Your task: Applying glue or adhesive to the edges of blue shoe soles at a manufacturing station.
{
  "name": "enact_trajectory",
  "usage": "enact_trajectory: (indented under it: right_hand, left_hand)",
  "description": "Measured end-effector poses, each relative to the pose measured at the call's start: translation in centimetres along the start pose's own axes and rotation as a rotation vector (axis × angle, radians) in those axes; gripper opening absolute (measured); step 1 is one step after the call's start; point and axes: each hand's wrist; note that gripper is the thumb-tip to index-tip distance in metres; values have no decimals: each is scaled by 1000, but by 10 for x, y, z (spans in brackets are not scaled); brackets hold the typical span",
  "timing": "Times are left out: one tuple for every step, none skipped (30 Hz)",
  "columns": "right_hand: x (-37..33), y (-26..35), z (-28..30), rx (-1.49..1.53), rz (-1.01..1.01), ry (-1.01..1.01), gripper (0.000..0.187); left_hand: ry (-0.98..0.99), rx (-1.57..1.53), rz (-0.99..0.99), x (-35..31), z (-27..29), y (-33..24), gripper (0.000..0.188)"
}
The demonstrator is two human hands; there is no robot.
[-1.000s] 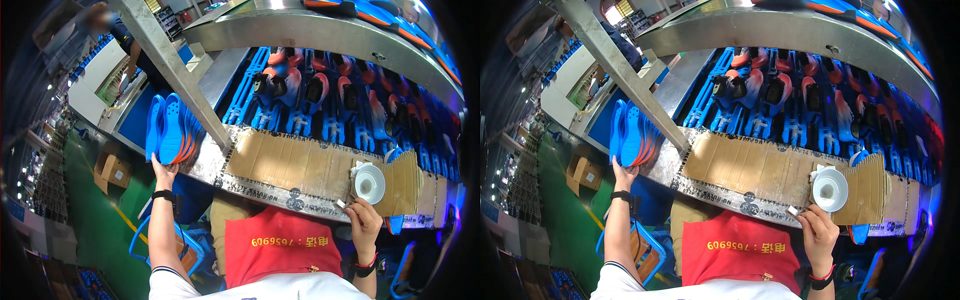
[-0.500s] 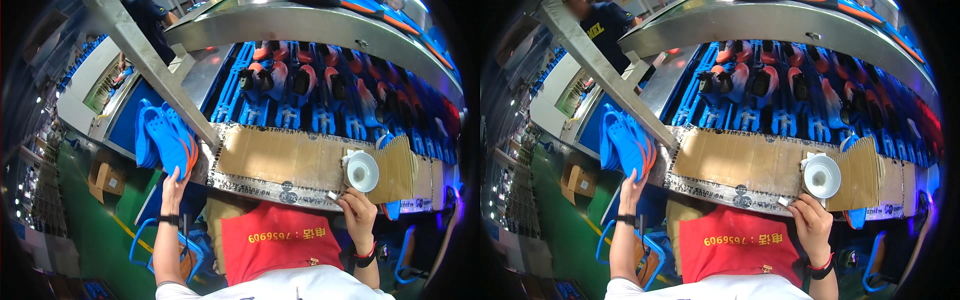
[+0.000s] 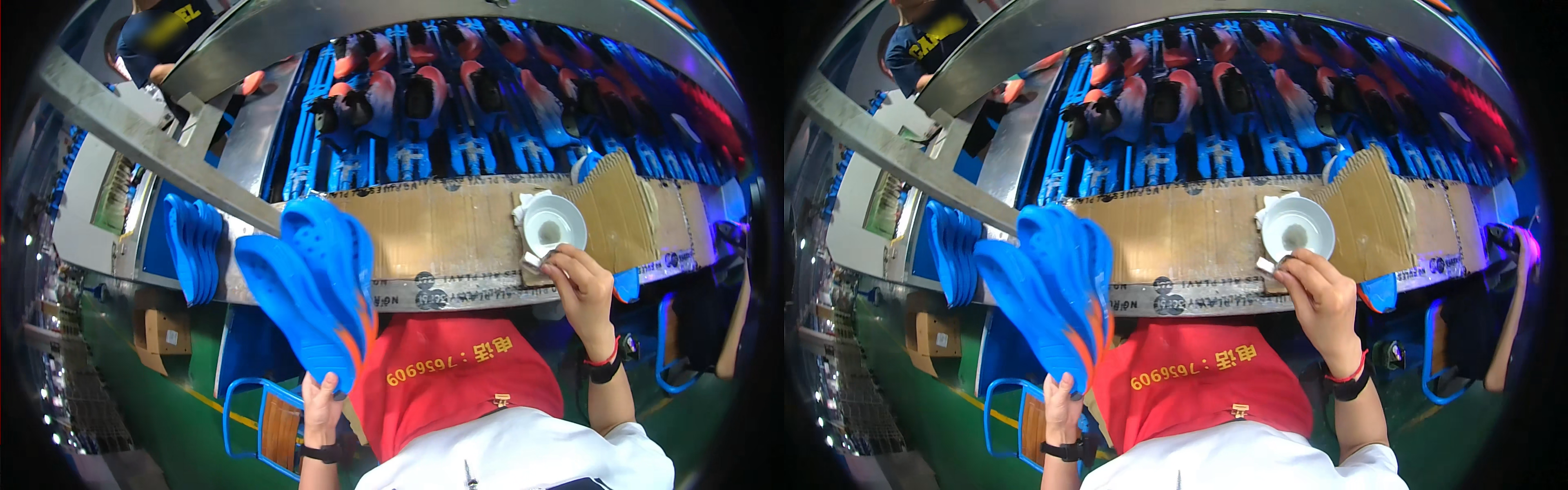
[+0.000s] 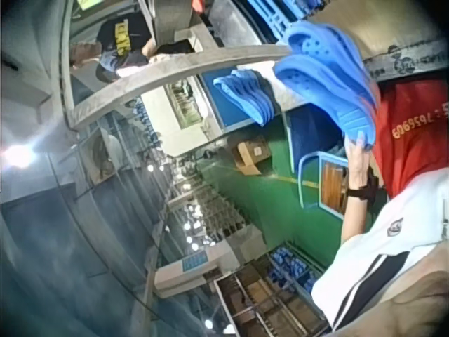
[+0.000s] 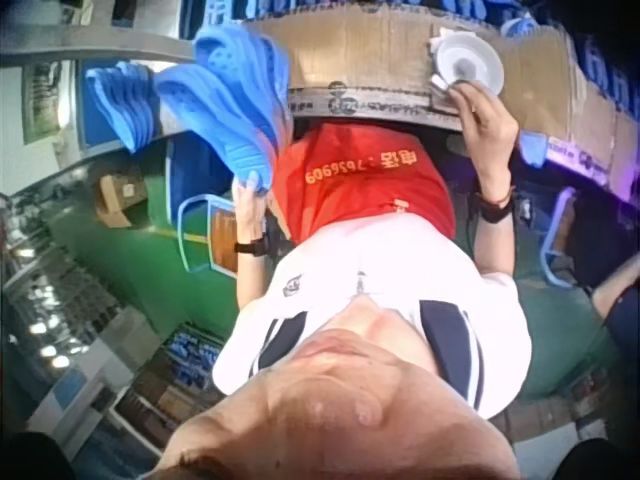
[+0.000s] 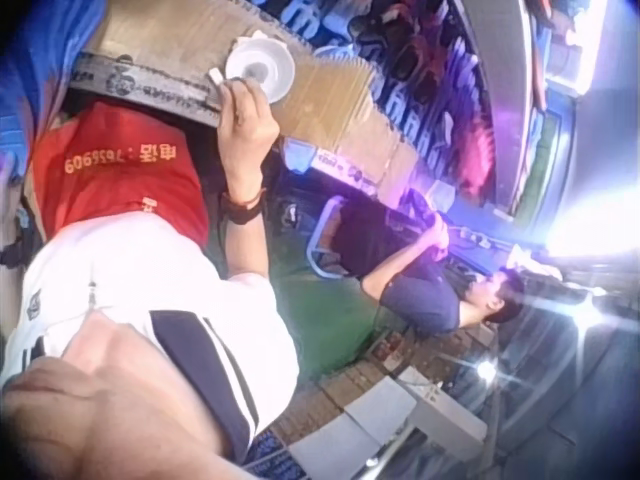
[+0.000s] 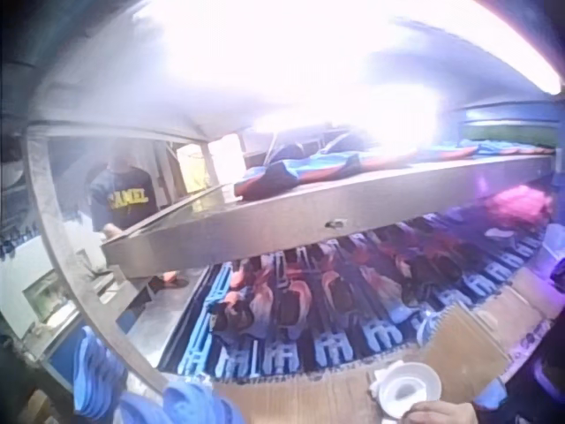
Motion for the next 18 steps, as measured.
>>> enact_trajectory:
  right_hand:
    - [3, -2, 4, -20, -8, -7, 10]
    - [5, -6, 7, -40, 6, -15, 10]
    - [8, -9, 9, -61, 20, -23, 10]
    - [11, -14, 11, -111, 28, -23, 9]
    - [14, -16, 12, -129, 20, -28, 9]
    - [18, -18, 11, -143, 53, -34, 8]
    - [20, -23, 10, -160, 81, -38, 8]
    - [20, -32, 9, -177, 108, -46, 7]
    - [21, -37, 9, -199, 96, -50, 7]
    - [23, -41, 7, -205, 106, -11, 7]
    - [25, -43, 6, -209, 116, 30, 6]
    - [28, -44, 6, -232, 115, 84, 7]
    - [28, -46, 5, -244, 106, 83, 7]
    - [28, -49, 4, -247, 119, 105, 7]
    - [28, -51, 3, -248, 132, 128, 8]
    - [30, -51, 2, -261, 120, 162, 7]
    - [30, -53, 1, -264, 115, 163, 7]
    - [30, -55, 0, -282, 124, 203, 8]
  left_hand:
    - [49, 9, 14, 5, -16, 5, 45]
    - [81, -2, 46, 8, -36, 7, 47]
    - [115, -12, 78, 12, -57, 8, 49]
    - [133, -6, 95, 18, -76, 13, 49]
    - [165, -14, 94, 24, -92, 19, 49]
    - [197, -22, 93, 29, -106, 22, 50]
    - [215, -16, 110, 34, -120, 25, 50]
    - [239, -32, 123, 37, -133, 28, 50]
    - [261, -48, 136, 38, -144, 30, 50]
    - [263, -26, 125, 39, -154, 34, 49]
    - [274, -22, 136, 40, -160, 36, 49]
    - [290, 44, 117, 41, -164, 38, 49]
    - [307, 109, 98, 41, -167, 40, 50]
    - [315, 112, 106, 43, -166, 41, 50]
    - [328, 273, 16, 46, -162, 41, 51]
    - [336, 432, -78, 49, -162, 37, 52]
    - [339, 435, -74, 48, -162, 31, 52]
    - [296, 745, -314, 44, -163, 22, 53]
Point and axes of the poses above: each hand's wrist, its own x-axis towards the middle knuckle, its own z-axis out of the back of the hand, y = z × x, and after that the axes turned 12 degrees about -y, right-handed
